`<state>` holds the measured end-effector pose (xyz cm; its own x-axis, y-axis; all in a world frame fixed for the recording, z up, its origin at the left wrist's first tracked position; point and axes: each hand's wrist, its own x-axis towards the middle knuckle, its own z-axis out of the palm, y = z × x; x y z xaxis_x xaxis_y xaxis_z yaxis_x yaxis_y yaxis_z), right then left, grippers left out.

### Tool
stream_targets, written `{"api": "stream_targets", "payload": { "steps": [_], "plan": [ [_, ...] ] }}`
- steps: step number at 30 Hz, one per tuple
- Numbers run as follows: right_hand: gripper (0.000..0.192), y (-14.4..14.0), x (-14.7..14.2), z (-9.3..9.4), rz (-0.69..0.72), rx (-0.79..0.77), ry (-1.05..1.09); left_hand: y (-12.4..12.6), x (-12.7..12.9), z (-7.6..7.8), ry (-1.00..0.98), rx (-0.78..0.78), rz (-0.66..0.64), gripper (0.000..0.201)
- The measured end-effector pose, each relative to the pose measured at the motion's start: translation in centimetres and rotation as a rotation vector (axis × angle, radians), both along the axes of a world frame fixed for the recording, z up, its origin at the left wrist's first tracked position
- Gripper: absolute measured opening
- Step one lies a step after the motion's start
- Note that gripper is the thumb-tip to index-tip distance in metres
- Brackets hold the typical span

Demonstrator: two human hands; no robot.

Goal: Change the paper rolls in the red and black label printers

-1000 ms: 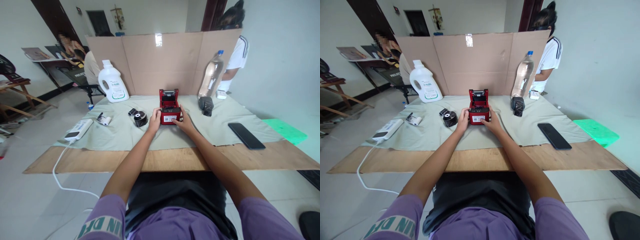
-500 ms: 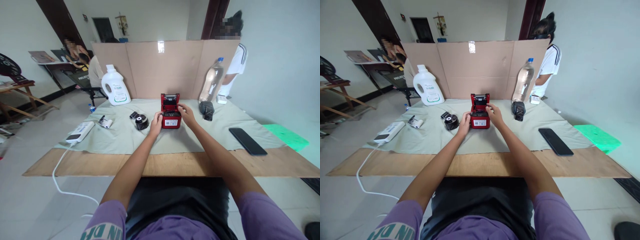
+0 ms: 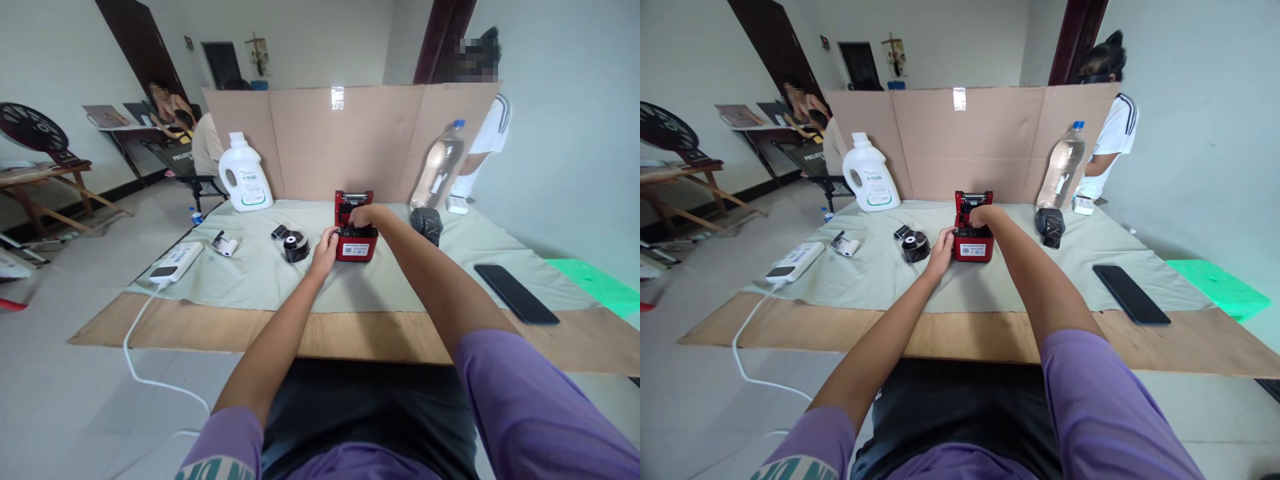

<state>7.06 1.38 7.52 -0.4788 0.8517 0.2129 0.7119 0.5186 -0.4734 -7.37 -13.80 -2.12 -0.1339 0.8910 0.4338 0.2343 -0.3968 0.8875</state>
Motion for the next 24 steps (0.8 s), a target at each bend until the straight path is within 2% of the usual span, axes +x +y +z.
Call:
{"api": "stream_targets", "payload": {
  "steps": [4, 8, 11, 13, 15, 18, 20, 22, 24],
  "plan": [
    [0.029, 0.4, -0.9, -0.1, -0.065, -0.135, -0.129, -0.3, 0.1, 0.4, 0.009, 0.002, 0.005, 0.037],
    [0.012, 0.0, -0.7, 0.7, 0.003, -0.171, -0.34, -0.1, -0.1, 0.4, 0.013, -0.011, -0.001, 0.038],
    [0.014, -0.9, 0.0, 2.2, 0.035, -0.125, -0.421, 0.2, -0.1, 0.1, 0.017, 0.011, 0.001, 0.036],
    [0.008, -1.7, 0.3, 3.6, 0.035, -0.049, -0.394, 0.4, -0.1, 0.0, 0.018, 0.035, 0.009, 0.035],
    [0.014, -2.9, -0.1, 5.3, 0.052, 0.046, -0.32, 0.4, -0.1, 0.0, 0.01, 0.048, 0.009, 0.033],
    [0.025, -5.3, -2.9, 7.2, 0.143, 0.152, -0.16, 0.3, 0.0, 0.0, -0.034, 0.065, -0.025, 0.033],
    [0.025, -7.1, -6.1, 7.7, 0.22, 0.13, -0.024, 0.3, 0.0, 0.0, -0.051, 0.084, -0.031, 0.033],
    [0.025, -8.9, -10.1, 7.3, 0.24, 0.051, 0.06, 0.4, 0.0, 0.0, -0.04, 0.071, -0.022, 0.034],
    [0.028, -10.4, -14.2, 6.2, 0.273, 0.022, 0.055, 0.6, 0.0, 0.1, -0.039, 0.024, -0.028, 0.034]
  ]
}}
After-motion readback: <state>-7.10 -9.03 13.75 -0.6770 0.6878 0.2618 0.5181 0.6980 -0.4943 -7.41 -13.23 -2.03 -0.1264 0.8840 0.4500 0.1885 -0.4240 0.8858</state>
